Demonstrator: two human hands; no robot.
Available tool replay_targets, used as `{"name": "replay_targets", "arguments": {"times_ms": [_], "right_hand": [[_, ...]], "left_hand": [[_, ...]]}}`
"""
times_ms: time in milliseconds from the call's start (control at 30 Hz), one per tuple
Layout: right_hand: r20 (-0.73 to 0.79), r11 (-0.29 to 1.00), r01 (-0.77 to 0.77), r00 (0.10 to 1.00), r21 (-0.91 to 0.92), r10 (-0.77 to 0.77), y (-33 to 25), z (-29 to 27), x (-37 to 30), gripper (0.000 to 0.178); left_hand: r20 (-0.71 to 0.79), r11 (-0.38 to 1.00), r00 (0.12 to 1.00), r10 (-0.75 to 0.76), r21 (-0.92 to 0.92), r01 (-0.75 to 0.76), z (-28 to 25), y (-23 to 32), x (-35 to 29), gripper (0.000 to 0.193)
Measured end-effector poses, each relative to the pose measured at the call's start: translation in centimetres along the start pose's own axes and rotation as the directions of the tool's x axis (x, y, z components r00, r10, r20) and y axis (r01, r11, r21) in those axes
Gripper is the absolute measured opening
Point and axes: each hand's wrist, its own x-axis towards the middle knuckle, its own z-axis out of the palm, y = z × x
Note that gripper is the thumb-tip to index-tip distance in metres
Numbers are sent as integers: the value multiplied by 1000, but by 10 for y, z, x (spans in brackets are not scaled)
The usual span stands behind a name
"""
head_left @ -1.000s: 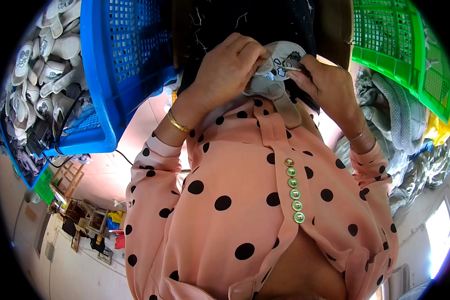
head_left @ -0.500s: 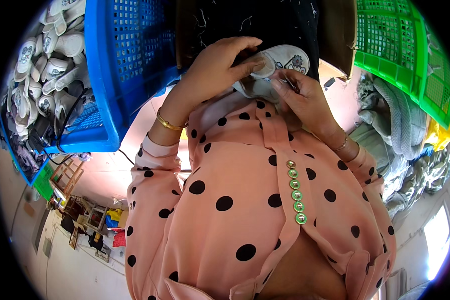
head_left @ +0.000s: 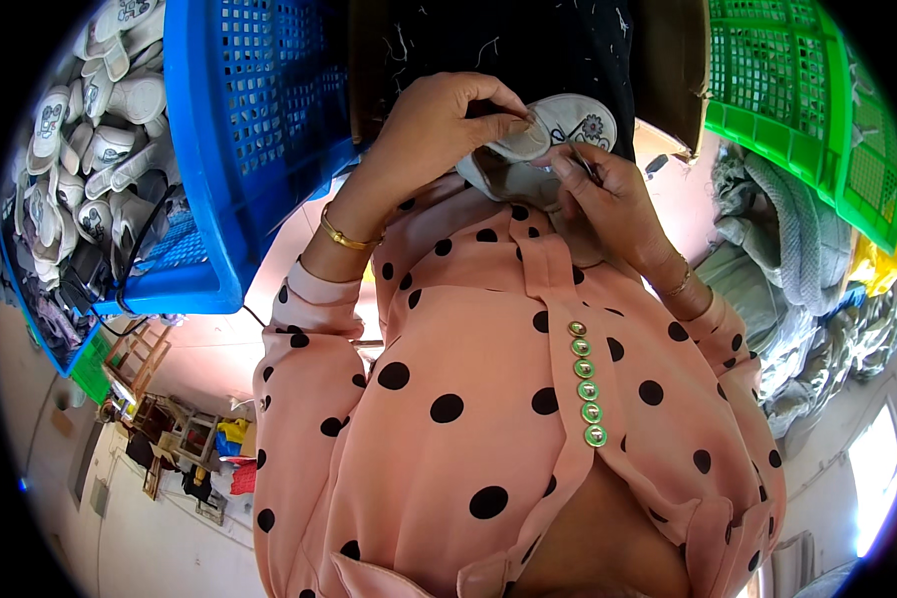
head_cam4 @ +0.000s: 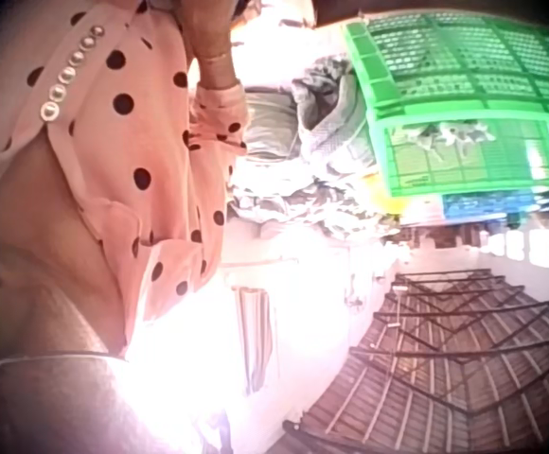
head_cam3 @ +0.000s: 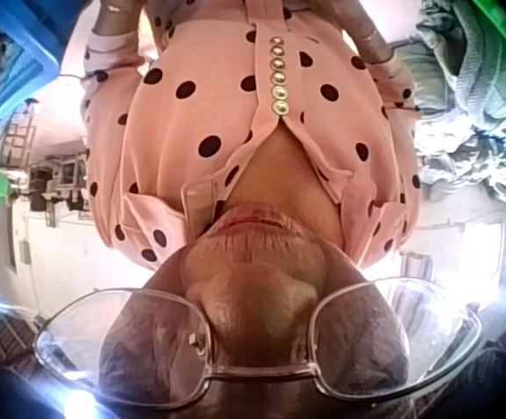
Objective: The person uses a pair of scissors to trim loose threads and excess fabric from the edges of a white slipper. They hold the slipper in their left hand and carefully cut around the perimeter and the strap area. The person works on a single slipper throughout the clip, occasionally adjusting its position to access different sides.
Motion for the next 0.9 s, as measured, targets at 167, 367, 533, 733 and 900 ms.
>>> {"name": "replay_targets", "arguments": {"times_ms": [167,367,533,733,900], "right_hand": [[45,991,63,997,-117,-58,-1,-7,-3,35],[75,981,143,988,-130,-134,-1,-5,-4,41],[84,981,153,986,-117,-144,1,-8,-5,41],[-46,775,266,934,-573,-355,-3,-22,-7,40],[20,541,303,884,-785,-467,1,-33,3,43]], "left_hand": [[-48,1000,999,9,30,-8,5,-1,0,14],[-85,966,986,146,229,-123,8,3,-1,13],[-138,970,978,154,207,-123,13,-5,-2,14],[-209,943,938,275,250,-221,16,-1,-7,9],[-258,927,895,365,194,-322,26,-5,-2,13]]}}
